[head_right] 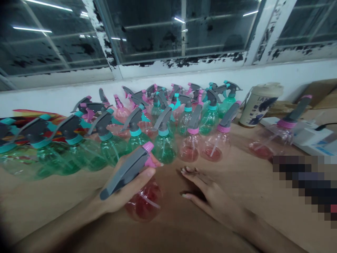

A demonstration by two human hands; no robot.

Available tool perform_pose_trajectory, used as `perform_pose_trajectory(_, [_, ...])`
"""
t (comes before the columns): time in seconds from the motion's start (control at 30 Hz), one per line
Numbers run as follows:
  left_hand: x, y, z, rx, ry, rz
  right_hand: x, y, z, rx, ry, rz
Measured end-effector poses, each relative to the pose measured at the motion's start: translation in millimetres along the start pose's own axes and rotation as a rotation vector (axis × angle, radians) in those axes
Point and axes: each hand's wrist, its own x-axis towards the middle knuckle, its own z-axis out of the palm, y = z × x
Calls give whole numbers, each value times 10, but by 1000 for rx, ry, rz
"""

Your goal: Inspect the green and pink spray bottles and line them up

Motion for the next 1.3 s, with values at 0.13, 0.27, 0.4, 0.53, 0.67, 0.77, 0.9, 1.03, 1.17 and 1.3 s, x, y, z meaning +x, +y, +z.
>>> perform_pose_trajectory(0.13, [-29,-11,27,-11,32,5,-2,-4,-4,3,-9,3])
perform_pose_trajectory(0.27, [-51,9,40,-27,79,20,3,-21,-13,12,-3,3])
perform_pose_trajectory(0.4, [-31,17,26,-31,98,51,12,-36,-20,-2,-6,0])
perform_pose_trajectory(0.53, [-23,9,28,-41,137,60,14,-40,-23,-21,-25,1])
perform_pose_trajectory(0.67, [-35,6,33,-77,114,16,5,-23,-13,-26,-38,11])
perform_pose_trajectory(0.77, [-41,-5,38,-99,93,3,3,-5,-2,-25,-39,13])
perform_pose_trajectory(0.9, [-40,-25,46,-84,92,-1,5,-3,-3,-17,-41,16])
perform_pose_trajectory(1.03, [-31,-32,44,-46,92,-8,2,-18,-12,-18,-39,18])
perform_pose_trajectory(1.17, [-31,-29,37,-46,69,-20,3,-30,-15,-11,-44,27])
perform_pose_trajectory(1.3, [-35,-34,33,-79,39,-42,7,-30,-11,-9,-41,17])
